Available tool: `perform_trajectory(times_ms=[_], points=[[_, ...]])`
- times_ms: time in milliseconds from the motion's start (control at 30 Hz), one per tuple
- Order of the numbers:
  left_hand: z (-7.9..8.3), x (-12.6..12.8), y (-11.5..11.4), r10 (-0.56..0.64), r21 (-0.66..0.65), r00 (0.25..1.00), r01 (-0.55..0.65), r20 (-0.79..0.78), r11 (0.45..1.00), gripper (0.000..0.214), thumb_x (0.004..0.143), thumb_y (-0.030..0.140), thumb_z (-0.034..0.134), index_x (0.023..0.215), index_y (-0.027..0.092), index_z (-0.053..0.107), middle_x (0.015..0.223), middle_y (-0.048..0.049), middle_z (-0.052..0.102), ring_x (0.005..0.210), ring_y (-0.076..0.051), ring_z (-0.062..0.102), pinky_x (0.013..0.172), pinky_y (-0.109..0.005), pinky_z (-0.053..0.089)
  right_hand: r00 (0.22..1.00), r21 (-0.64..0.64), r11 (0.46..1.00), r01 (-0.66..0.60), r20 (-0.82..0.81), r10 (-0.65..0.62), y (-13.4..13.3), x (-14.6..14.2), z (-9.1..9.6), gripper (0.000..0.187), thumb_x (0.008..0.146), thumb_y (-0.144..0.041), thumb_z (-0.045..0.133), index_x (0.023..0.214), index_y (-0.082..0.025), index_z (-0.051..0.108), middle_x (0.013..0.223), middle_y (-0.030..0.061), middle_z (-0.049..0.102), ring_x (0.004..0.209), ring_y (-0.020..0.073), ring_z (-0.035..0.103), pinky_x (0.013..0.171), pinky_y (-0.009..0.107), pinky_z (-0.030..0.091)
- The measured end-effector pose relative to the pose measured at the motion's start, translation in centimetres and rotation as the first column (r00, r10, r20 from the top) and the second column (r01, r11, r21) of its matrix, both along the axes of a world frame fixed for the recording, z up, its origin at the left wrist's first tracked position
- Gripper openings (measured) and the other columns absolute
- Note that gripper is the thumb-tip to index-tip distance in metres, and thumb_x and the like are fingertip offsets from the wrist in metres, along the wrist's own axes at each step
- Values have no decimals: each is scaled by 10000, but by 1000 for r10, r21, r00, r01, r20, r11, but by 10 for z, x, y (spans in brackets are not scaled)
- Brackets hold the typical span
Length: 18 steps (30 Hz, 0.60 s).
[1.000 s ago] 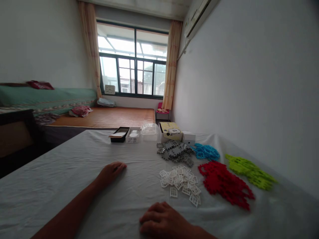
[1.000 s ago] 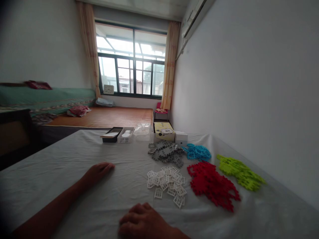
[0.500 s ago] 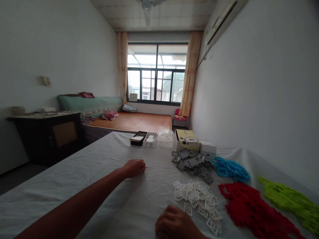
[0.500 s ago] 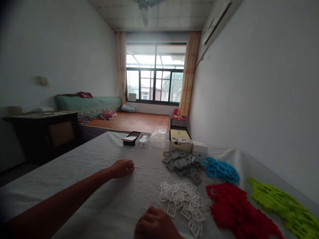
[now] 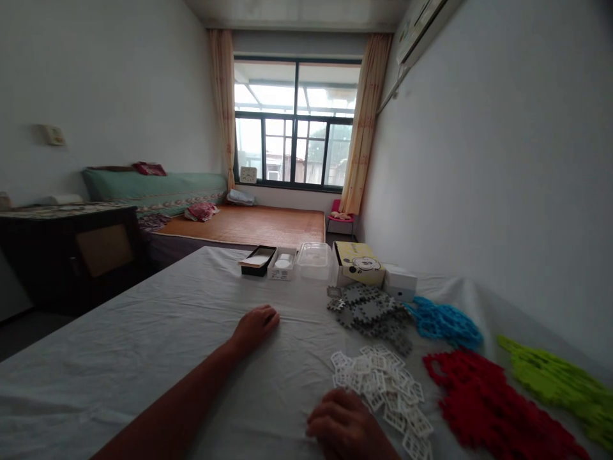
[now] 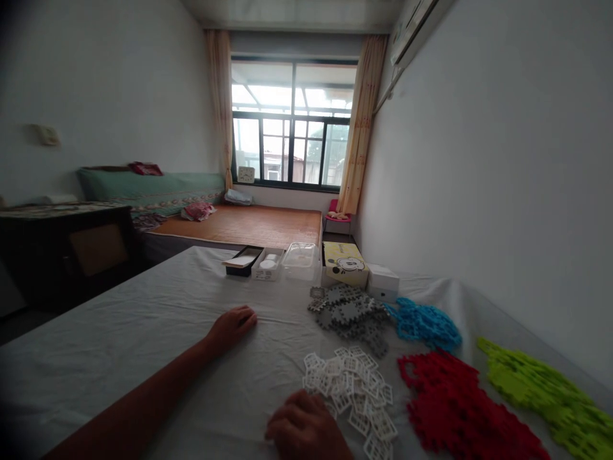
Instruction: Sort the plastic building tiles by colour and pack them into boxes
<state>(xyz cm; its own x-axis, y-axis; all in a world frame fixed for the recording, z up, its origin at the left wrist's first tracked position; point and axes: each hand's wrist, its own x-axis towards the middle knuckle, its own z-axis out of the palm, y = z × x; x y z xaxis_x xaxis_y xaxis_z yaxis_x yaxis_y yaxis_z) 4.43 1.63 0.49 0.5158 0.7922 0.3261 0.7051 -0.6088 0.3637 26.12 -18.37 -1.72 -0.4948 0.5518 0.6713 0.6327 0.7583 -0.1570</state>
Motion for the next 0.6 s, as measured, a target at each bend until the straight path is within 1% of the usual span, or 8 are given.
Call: perform_trajectory(times_ms=[67,133,200,300,367,433,533,600], points=[[1,-1,0,-7,-18,1000,8,16,1000,329,902,373,361,761,207,608,805,-16,602,732,-140,562,680,-223,376,993,9,996,94,67,-95,-2,3,11,194,855,-138,466,970,-243,582,931,-24,711,898,123,603,806,243,453],[3,-1,0,-9,-36,1000,10,25,999,325,898,374,367,764,209,613,815,-17,605,740,-142,561,680,-223,375,965,19,977,213,150,-213,-2,6,16,279,848,-181,506,1112,-252,563,1102,-2,677,1048,161,573,893,291,430],[4,-1,0,-5,-56,1000,7,29,998,316,892,374,376,763,213,616,826,-17,608,750,-143,560,681,-222,375,918,26,942,335,216,-332,0,9,14,376,844,-306,551,1217,-264,527,1241,26,607,1154,212,522,961,356,393],[3,0,-1,3,-66,999,-1,32,998,307,889,367,380,756,216,613,829,-15,606,759,-143,558,688,-221,376,856,-5,889,458,273,-439,4,16,-1,467,825,-468,558,1251,-279,521,1290,44,570,1201,252,491,1010,420,344],[1,0,-1,4,-55,999,-2,34,998,303,888,360,381,751,216,611,831,-15,604,764,-142,559,695,-219,377,836,-11,871,491,285,-468,6,22,-10,469,827,-498,542,1240,-274,536,1260,43,594,1182,250,511,1018,427,337],[0,-1,-1,-1,-40,999,2,36,999,296,886,353,386,744,214,607,831,-15,604,771,-143,561,700,-219,378,829,32,869,494,283,-482,7,27,-12,452,828,-497,539,1213,-261,558,1211,44,628,1147,248,542,1001,423,357],[2,-2,-3,-18,-24,999,19,45,1000,284,882,343,394,737,211,600,824,-20,605,783,-149,562,710,-223,383,834,158,880,447,283,-474,6,32,-3,404,831,-435,552,1183,-237,570,1194,51,638,1112,258,569,945,410,414],[4,-2,-5,-25,-29,998,26,50,999,282,881,339,396,735,211,600,819,-23,606,789,-153,562,711,-226,387,867,222,903,369,269,-420,5,29,5,362,837,-349,552,1177,-226,562,1174,50,649,1090,244,584,904,375,453]])
